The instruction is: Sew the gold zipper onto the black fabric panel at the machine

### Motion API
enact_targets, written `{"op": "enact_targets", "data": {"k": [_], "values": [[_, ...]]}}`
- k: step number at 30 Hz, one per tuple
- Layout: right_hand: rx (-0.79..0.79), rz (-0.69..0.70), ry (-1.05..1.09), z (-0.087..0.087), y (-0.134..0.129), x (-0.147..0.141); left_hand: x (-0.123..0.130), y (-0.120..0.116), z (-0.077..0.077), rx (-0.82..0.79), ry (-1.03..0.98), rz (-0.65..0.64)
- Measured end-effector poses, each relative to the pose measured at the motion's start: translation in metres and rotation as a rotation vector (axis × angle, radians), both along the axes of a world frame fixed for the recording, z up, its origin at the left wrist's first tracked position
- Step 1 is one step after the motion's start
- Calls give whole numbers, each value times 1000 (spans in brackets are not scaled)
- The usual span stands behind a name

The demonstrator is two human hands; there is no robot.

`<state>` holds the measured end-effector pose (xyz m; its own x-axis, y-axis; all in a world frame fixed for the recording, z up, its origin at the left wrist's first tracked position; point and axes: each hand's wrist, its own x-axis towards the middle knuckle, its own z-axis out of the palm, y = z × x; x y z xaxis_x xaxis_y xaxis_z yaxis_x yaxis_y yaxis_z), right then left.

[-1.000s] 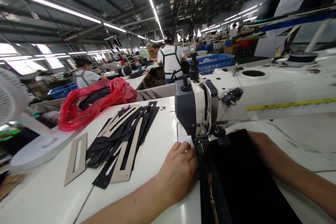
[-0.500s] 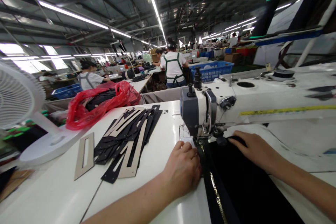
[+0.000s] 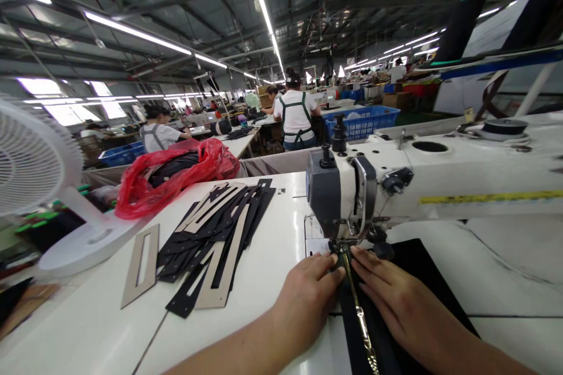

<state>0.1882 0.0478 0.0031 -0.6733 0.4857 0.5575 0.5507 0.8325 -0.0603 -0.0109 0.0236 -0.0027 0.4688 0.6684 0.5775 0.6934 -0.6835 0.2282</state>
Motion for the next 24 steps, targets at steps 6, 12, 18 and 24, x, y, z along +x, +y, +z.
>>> {"op": "enact_targets", "data": {"k": [6, 12, 18, 24], "values": [[0, 15, -19, 6, 0, -1, -7, 9, 6, 1, 139, -167], [8, -7, -41, 5, 0, -1, -8, 9, 12, 21, 174, -210], [50, 16, -36, 7, 1, -1, -1, 7, 11, 3, 175, -150], [33, 56, -11, 10, 4, -1, 3, 9, 10, 49, 149, -139]]}}
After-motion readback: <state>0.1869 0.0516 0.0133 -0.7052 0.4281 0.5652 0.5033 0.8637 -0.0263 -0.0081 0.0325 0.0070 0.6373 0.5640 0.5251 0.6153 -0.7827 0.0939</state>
